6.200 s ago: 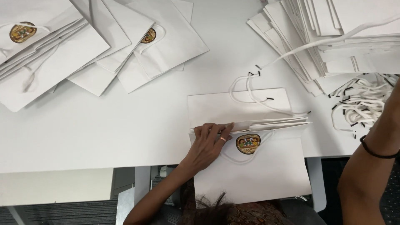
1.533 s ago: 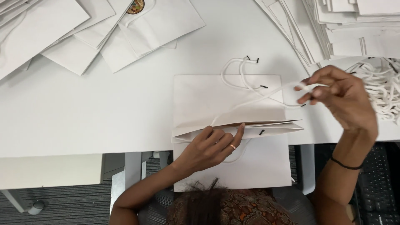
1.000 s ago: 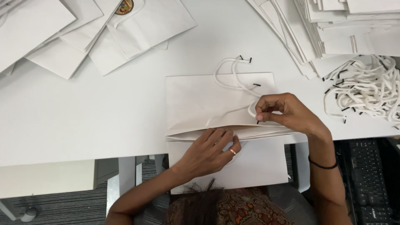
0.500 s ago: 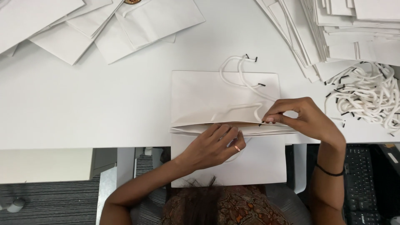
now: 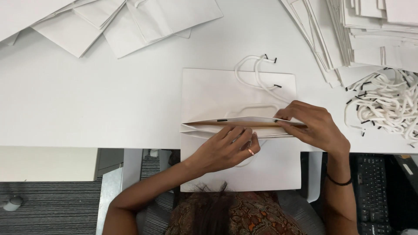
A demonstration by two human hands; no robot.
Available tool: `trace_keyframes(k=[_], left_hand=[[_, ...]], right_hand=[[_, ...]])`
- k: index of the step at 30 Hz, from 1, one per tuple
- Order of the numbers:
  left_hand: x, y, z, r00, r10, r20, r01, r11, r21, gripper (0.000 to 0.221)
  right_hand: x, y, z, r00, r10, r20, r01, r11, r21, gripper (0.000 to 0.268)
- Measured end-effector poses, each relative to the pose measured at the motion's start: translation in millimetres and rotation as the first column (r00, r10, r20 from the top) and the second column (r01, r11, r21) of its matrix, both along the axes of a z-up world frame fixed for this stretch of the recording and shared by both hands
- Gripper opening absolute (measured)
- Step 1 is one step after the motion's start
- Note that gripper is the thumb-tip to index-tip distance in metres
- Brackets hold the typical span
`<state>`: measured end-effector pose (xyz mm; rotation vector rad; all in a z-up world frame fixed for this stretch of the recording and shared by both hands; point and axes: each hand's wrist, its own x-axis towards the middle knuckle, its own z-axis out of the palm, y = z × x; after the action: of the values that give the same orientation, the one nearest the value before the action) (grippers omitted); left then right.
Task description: The person is inserting white cords into pre-cut holes on paper bags to create handles.
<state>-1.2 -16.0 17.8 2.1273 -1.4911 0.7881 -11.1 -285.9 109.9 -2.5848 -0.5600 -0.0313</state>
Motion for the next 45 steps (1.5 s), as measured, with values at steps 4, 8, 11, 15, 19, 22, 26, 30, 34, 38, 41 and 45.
trace_keyframes(k=[4,8,11,15,19,22,26,30,34,38,41,45], left_hand=[[2,2,1,0.999,0.015,0.031,-0.016,0.999,0.029,0.024],[2,2,-3,0.985,0.023,0.171,-0.024,1.0,0.0,0.015],[-1,4,-5,0.988,-0.03,0.148,0.032,0.999,-0.013,0.011],[-4,5,-5,0.977,-0.045,0.21,0.054,0.998,-0.037,0.01],[-4,5,-3,0.973,-0.068,0.218,0.075,0.997,-0.027,0.013],[-2,4,-4,0.976,-0.046,0.211,0.054,0.998,-0.033,0.012],[0,2,-10,0.974,-0.01,0.227,0.022,0.999,-0.05,0.011],[0,2,-11,0.974,0.013,0.226,0.001,0.998,-0.06,0.008],[0,3,-7,0.972,0.024,0.232,-0.014,0.999,-0.047,0.01],[6,3,-5,0.955,0.051,0.291,-0.044,0.999,-0.032,0.012],[11,6,-6,0.979,0.098,0.177,-0.086,0.994,-0.071,0.018],[14,6,-4,0.991,0.062,0.122,-0.053,0.995,-0.079,0.021]], right_hand=[[3,-2,-4,0.982,0.142,0.125,-0.138,0.99,-0.039,0.021],[5,3,5,0.975,0.157,0.155,-0.162,0.986,0.023,0.02],[3,5,9,0.985,0.124,0.122,-0.134,0.988,0.079,0.022],[-1,-4,0,0.991,0.103,0.083,-0.115,0.98,0.16,0.031],[-1,-10,-8,0.984,0.14,0.112,-0.16,0.968,0.195,0.03],[3,-11,-11,0.977,0.171,0.13,-0.196,0.959,0.205,0.027],[4,-14,-20,0.967,0.197,0.16,-0.228,0.951,0.211,0.03],[2,-11,-20,0.973,0.176,0.148,-0.206,0.955,0.213,0.028],[3,-11,-24,0.961,0.174,0.215,-0.214,0.959,0.184,0.027],[1,-18,-34,0.949,0.158,0.271,-0.215,0.958,0.192,0.023],[-1,-40,-55,0.947,-0.046,0.318,-0.135,0.841,0.524,0.02],[10,-16,-28,0.945,-0.079,0.319,-0.125,0.812,0.57,0.01]])
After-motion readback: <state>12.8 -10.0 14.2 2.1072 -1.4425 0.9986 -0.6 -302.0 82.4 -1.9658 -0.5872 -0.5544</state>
